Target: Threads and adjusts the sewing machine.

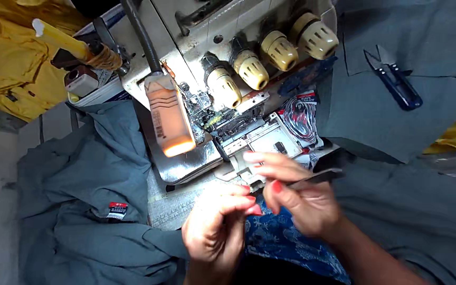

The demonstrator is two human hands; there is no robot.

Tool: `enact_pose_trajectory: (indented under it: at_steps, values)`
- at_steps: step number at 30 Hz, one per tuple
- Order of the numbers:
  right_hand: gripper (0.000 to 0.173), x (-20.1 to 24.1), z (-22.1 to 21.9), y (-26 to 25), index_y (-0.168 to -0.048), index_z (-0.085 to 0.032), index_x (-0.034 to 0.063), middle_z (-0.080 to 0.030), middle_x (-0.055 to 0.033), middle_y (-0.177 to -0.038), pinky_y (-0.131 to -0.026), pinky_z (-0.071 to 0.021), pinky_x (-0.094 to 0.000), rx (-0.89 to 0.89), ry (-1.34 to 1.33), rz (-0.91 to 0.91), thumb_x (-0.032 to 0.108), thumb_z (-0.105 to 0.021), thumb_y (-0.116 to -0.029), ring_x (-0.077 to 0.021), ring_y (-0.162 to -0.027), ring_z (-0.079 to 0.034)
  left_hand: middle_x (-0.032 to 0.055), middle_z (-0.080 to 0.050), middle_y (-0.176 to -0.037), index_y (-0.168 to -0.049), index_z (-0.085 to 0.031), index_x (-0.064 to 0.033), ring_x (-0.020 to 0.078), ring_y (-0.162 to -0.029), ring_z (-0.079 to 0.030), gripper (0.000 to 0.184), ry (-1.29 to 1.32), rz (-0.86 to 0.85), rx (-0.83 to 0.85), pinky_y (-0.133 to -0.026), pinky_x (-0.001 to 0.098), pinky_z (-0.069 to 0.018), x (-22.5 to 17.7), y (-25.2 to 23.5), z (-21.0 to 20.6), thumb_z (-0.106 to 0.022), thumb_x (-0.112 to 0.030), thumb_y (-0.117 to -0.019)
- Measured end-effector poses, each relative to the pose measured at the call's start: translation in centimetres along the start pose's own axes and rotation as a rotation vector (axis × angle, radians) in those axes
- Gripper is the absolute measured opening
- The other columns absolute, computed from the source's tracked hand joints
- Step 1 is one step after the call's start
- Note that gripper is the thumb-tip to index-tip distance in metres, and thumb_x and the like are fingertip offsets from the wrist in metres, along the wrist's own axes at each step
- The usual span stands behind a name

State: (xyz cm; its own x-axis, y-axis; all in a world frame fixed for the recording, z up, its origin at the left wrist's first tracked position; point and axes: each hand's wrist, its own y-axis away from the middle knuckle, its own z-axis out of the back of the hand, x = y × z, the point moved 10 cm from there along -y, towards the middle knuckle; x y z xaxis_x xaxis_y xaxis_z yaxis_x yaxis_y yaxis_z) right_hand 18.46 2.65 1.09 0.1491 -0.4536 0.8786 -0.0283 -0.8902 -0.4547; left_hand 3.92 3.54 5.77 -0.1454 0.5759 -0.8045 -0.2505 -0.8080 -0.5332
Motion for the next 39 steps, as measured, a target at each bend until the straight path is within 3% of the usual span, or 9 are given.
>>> enact_pose_trajectory:
  at_steps: [3, 12, 16, 17, 20, 24, 31, 34, 39]
  values:
    - [0.025, -0.3, -2.8, -0.2, -0.114, -0.067, -0.0081, -0.069, -0.0116, -0.112, -0.078, -0.0522, -0.0113, 0.104, 0.009, -0.004, 0.007, -0.05, -0.1058, 0.0031, -0.088, -0.062, -0.0118, -0.062, -0.096, -0.093, -0.072, -0.0187, -0.0074, -0.086, -0.061, 0.004, 0.014, 0.08, -0.087, -0.073, 0.0077, -0.0532, 0.9, 0.5, 1.0, -0.072, -0.022, -0.0955]
    - [0.016, -1.1, -2.2, 0.0, -0.095, -0.071, -0.0055, -0.068, -0.0021, -0.086, -0.076, -0.0497, -0.0084, -0.011, 0.185, 0.02, 0.005, -0.06, -0.0987, 0.0066, -0.082, -0.06, -0.0052, -0.075, -0.085, -0.094, -0.074, -0.0136, -0.0001, -0.067, -0.068, 0.009, 0.506, 0.356, -0.198, -0.058, 0.014, -0.0568, 6.1, 2.2, 2.5, -0.066, -0.012, -0.0983]
    - [0.017, -1.4, -1.7, 0.2, -0.093, -0.071, -0.0058, -0.068, -0.0013, -0.085, -0.073, -0.0487, -0.0067, -0.041, 0.205, -0.022, 0.006, -0.061, -0.0978, 0.0089, -0.078, -0.058, -0.0073, -0.069, -0.068, -0.084, -0.073, -0.0144, 0.0009, -0.064, -0.065, 0.061, 1.095, 0.244, 0.33, -0.062, 0.0188, -0.052, 3.5, 4.1, 2.0, -0.036, -0.058, -0.1051]
    - [0.016, -1.4, -1.7, 0.3, -0.092, -0.071, -0.0061, -0.068, -0.0012, -0.084, -0.072, -0.0483, -0.0066, -0.044, 0.202, -0.025, 0.006, -0.061, -0.0974, 0.009, -0.077, -0.057, -0.007, -0.069, -0.071, -0.085, -0.073, -0.0135, 0.0007, -0.068, -0.065, 0.056, 1.09, 0.227, 0.384, -0.065, 0.0179, -0.0521, 3.2, 4.5, 1.8, -0.039, -0.054, -0.1061]
    - [0.016, -1.6, -2.0, 0.4, -0.093, -0.072, -0.0052, -0.067, 0.0002, -0.084, -0.072, -0.0483, -0.0065, -0.034, 0.188, -0.028, 0.006, -0.061, -0.0979, 0.0094, -0.077, -0.057, -0.0114, -0.067, -0.108, -0.117, -0.062, -0.0206, -0.0063, -0.085, -0.062, 0.015, 0.694, 0.252, 0.348, -0.073, 0.0107, -0.0513, 5.0, 4.8, 1.0, -0.062, -0.026, -0.1023]
    - [0.015, -1.7, -2.3, 0.5, -0.093, -0.071, -0.0048, -0.067, 0.0008, -0.086, -0.072, -0.0491, -0.0074, -0.033, 0.187, -0.024, 0.005, -0.061, -0.0979, 0.0088, -0.078, -0.057, -0.0097, -0.066, -0.104, -0.136, -0.052, -0.0063, -0.0073, -0.069, -0.054, 0.055, 0.71, 0.444, 0.08, -0.056, 0.011, -0.0454, 7.3, 4.7, -0.6, -0.077, -0.027, -0.0907]
    - [0.013, -1.5, -2.5, 0.5, -0.095, -0.072, -0.0048, -0.07, -0.0005, -0.09, -0.08, -0.0526, -0.0106, -0.037, 0.168, -0.012, 0.004, -0.062, -0.0978, 0.0062, -0.086, -0.062, -0.0033, -0.065, -0.081, -0.088, -0.072, -0.0083, -0.0045, -0.055, -0.049, 0.011, 0.877, 0.559, -0.224, -0.048, 0.0111, -0.04, 7.9, 3.7, -2.3, -0.065, -0.008, -0.0979]
    - [0.012, -1.5, -2.0, 0.7, -0.099, -0.072, -0.0023, -0.068, 0.0004, -0.092, -0.078, -0.0525, -0.0101, -0.059, 0.17, -0.012, 0.007, -0.063, -0.0985, 0.0063, -0.085, -0.061, -0.0023, -0.063, -0.081, -0.085, -0.071, -0.0064, -0.0034, -0.055, -0.049, 0.011, 0.871, 0.524, -0.259, -0.048, 0.0113, -0.0414, 7.7, 3.6, -2.0, -0.067, -0.006, -0.096]
    - [0.023, -0.2, 1.0, 0.9, -0.103, -0.073, 0.0213, -0.064, 0.0108, -0.114, -0.071, -0.0527, -0.011, -0.142, 0.127, 0.012, 0.031, -0.053, -0.107, 0.0066, -0.086, -0.06, 0.0121, -0.077, -0.094, -0.092, -0.074, -0.0014, 0.0111, -0.082, -0.075, 0.016, 0.905, 0.585, -0.325, -0.069, 0.0217, -0.0615, 7.8, 3.8, -1.2, -0.06, 0.001, -0.0985]
